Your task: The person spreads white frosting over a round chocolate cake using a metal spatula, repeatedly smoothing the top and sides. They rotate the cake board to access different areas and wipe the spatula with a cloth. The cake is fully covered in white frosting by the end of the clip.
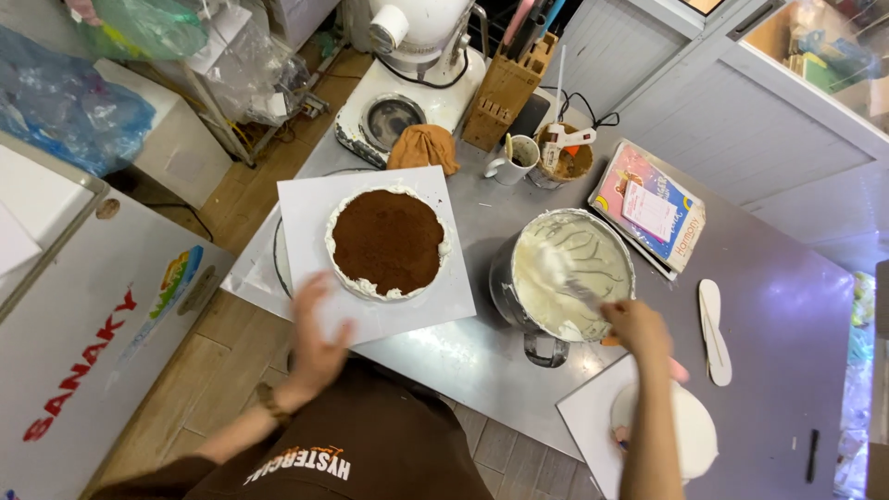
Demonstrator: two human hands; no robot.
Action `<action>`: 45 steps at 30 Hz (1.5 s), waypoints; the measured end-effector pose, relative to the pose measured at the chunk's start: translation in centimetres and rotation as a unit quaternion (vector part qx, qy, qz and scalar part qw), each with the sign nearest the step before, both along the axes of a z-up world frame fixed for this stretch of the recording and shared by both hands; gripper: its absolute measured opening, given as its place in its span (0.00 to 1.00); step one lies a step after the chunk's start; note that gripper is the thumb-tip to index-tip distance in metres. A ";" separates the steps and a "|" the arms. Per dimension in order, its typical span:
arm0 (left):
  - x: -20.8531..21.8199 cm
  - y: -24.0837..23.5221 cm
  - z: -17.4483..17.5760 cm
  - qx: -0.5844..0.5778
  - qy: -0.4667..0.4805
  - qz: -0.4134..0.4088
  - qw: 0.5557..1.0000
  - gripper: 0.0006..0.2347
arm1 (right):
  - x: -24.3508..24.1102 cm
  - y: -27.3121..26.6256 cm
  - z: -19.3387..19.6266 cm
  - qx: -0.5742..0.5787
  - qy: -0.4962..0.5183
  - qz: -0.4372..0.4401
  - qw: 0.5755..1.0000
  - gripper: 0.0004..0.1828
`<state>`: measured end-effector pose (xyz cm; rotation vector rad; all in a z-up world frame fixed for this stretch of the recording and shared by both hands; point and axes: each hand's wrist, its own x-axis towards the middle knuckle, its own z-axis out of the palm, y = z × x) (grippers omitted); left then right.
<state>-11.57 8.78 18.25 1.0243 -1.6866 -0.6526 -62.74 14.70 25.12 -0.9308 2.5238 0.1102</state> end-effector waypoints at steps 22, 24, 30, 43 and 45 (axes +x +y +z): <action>-26.5 0.4 -4.9 0.354 -0.052 -0.343 0.869 0.45 | 3.6 6.6 -1.2 -0.458 -0.435 -0.014 0.775 0.21; -25.0 0.1 -3.1 0.371 -0.099 -0.451 0.806 0.40 | 7.5 6.0 -1.0 -0.409 -0.505 -0.009 0.760 0.31; -10.8 1.0 -3.4 0.361 -0.052 -0.692 0.623 0.22 | 22.2 0.6 -3.2 -0.330 -0.214 0.235 0.889 0.27; 12.1 -4.8 -4.0 0.089 -0.329 -0.351 0.872 0.17 | 28.8 -0.4 -2.1 -0.294 -0.048 0.196 0.934 0.19; 12.6 -5.4 -4.2 0.074 -0.366 -0.387 0.843 0.21 | 28.9 1.2 -3.1 -0.290 -0.125 0.188 0.930 0.18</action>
